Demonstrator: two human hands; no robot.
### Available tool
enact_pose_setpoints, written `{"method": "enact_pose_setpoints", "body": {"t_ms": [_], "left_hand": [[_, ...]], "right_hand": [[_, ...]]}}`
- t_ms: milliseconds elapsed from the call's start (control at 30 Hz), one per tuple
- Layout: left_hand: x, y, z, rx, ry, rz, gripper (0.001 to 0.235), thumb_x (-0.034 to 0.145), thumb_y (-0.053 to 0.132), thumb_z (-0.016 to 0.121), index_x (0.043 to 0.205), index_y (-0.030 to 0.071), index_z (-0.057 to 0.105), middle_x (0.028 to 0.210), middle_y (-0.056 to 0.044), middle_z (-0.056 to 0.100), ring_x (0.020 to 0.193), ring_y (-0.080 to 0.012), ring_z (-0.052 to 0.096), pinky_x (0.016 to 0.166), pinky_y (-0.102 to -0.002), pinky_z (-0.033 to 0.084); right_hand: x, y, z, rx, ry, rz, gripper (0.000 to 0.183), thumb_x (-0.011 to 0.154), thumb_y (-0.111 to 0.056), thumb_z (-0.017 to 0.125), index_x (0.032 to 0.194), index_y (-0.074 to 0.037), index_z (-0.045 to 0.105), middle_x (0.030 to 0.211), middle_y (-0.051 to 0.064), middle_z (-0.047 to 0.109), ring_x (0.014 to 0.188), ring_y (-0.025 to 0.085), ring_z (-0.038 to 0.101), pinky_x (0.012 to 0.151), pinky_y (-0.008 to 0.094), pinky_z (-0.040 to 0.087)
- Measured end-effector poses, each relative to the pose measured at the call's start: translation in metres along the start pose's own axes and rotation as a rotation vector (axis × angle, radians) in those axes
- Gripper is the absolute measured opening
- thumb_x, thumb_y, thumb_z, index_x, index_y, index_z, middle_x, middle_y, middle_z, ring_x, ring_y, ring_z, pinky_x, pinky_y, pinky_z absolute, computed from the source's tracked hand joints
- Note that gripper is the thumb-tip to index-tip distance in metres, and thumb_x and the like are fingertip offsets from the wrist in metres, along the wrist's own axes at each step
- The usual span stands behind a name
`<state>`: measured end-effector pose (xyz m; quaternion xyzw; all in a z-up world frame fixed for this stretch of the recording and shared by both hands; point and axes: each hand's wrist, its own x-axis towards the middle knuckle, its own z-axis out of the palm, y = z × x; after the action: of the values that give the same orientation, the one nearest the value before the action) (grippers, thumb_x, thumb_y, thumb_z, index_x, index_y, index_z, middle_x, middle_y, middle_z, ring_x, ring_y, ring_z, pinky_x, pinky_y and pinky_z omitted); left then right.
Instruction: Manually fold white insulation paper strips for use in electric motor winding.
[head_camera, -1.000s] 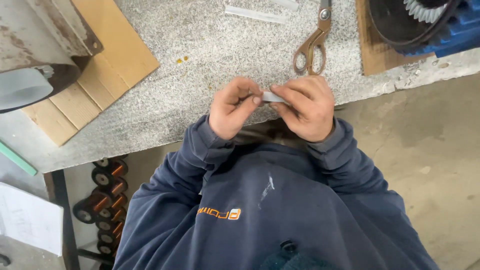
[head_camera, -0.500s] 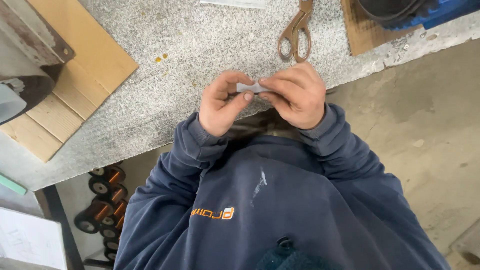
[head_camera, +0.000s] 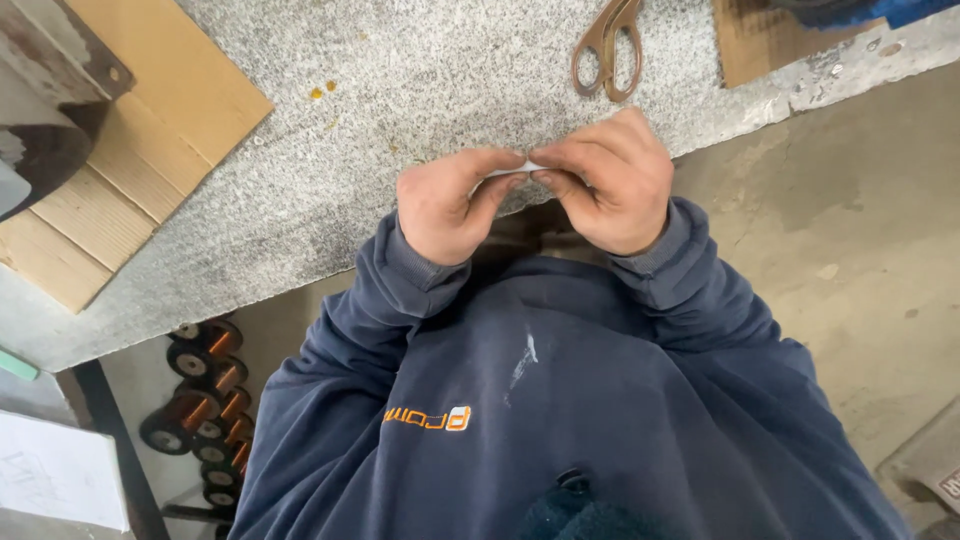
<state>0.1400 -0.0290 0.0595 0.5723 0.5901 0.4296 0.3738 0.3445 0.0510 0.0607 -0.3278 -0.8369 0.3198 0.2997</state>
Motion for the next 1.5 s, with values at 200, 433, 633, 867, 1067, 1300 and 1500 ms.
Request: {"method": "enact_pose_setpoints", "body": {"t_ms": [200, 433, 633, 867, 1067, 1300, 1500], "left_hand": [[-0.003, 0.002, -0.002, 0.081, 0.028, 0.154, 0.022, 0.091, -0.004, 0.076, 0.109, 0.006, 0.071, 0.101, -0.009, 0.076, 0.09, -0.0257, 0.077, 0.08, -0.034, 0.061], [0.001, 0.02, -0.018, 0.178, 0.093, 0.411, 0.021, 0.086, -0.006, 0.08, 0.103, 0.003, 0.071, 0.102, -0.009, 0.076, 0.097, -0.0266, 0.077, 0.091, -0.038, 0.064], [-0.017, 0.018, -0.023, 0.237, -0.001, 0.52, 0.02, 0.086, -0.005, 0.083, 0.101, 0.001, 0.071, 0.102, -0.01, 0.076, 0.1, -0.0259, 0.077, 0.093, -0.039, 0.064], [-0.032, 0.014, -0.01, 0.305, -0.227, 0.327, 0.02, 0.084, 0.013, 0.083, 0.093, 0.008, 0.066, 0.084, -0.005, 0.066, 0.083, -0.0248, 0.067, 0.077, -0.037, 0.057], [-0.061, -0.004, -0.002, 0.278, -0.62, 0.485, 0.025, 0.081, 0.032, 0.074, 0.08, 0.013, 0.057, 0.069, 0.0, 0.052, 0.067, -0.0196, 0.054, 0.058, -0.034, 0.042], [-0.071, -0.009, -0.007, 0.113, -0.775, 0.519, 0.03, 0.082, 0.038, 0.073, 0.077, 0.013, 0.057, 0.065, 0.001, 0.05, 0.063, -0.0188, 0.053, 0.055, -0.034, 0.041], [-0.079, -0.014, -0.026, 0.051, -0.829, 0.448, 0.03, 0.084, 0.03, 0.075, 0.071, 0.013, 0.053, 0.064, 0.0, 0.049, 0.06, -0.0191, 0.053, 0.054, -0.034, 0.042]], "right_hand": [[-0.003, -0.007, -0.004, 0.0, 0.0, -0.053, 0.025, 0.085, -0.001, 0.091, 0.105, -0.007, 0.078, 0.095, 0.006, 0.069, 0.086, 0.025, 0.06, 0.077, 0.037, 0.048], [-0.002, -0.016, -0.021, -0.014, -0.009, -0.163, 0.026, 0.081, 0.0, 0.094, 0.102, -0.008, 0.079, 0.093, 0.004, 0.067, 0.083, 0.024, 0.059, 0.077, 0.037, 0.048], [-0.008, -0.017, -0.032, 0.048, -0.127, -0.215, 0.028, 0.078, -0.001, 0.093, 0.102, -0.008, 0.079, 0.092, 0.003, 0.069, 0.083, 0.023, 0.061, 0.076, 0.037, 0.049], [-0.04, -0.012, -0.014, 0.098, -0.249, -0.196, 0.028, 0.075, -0.002, 0.09, 0.099, -0.007, 0.078, 0.092, 0.005, 0.069, 0.081, 0.024, 0.064, 0.073, 0.037, 0.049], [-0.081, -0.022, -0.007, 0.309, -0.446, -0.107, 0.026, 0.072, -0.006, 0.09, 0.096, -0.008, 0.08, 0.087, 0.002, 0.07, 0.074, 0.021, 0.063, 0.065, 0.035, 0.047], [-0.103, -0.022, -0.005, 0.526, -0.51, 0.022, 0.023, 0.077, -0.006, 0.087, 0.098, -0.009, 0.08, 0.087, 0.003, 0.071, 0.076, 0.02, 0.064, 0.067, 0.032, 0.053], [-0.112, -0.02, -0.003, 0.565, -0.501, 0.134, 0.02, 0.079, -0.003, 0.085, 0.097, -0.005, 0.078, 0.086, 0.005, 0.071, 0.075, 0.019, 0.067, 0.066, 0.031, 0.053]]}}
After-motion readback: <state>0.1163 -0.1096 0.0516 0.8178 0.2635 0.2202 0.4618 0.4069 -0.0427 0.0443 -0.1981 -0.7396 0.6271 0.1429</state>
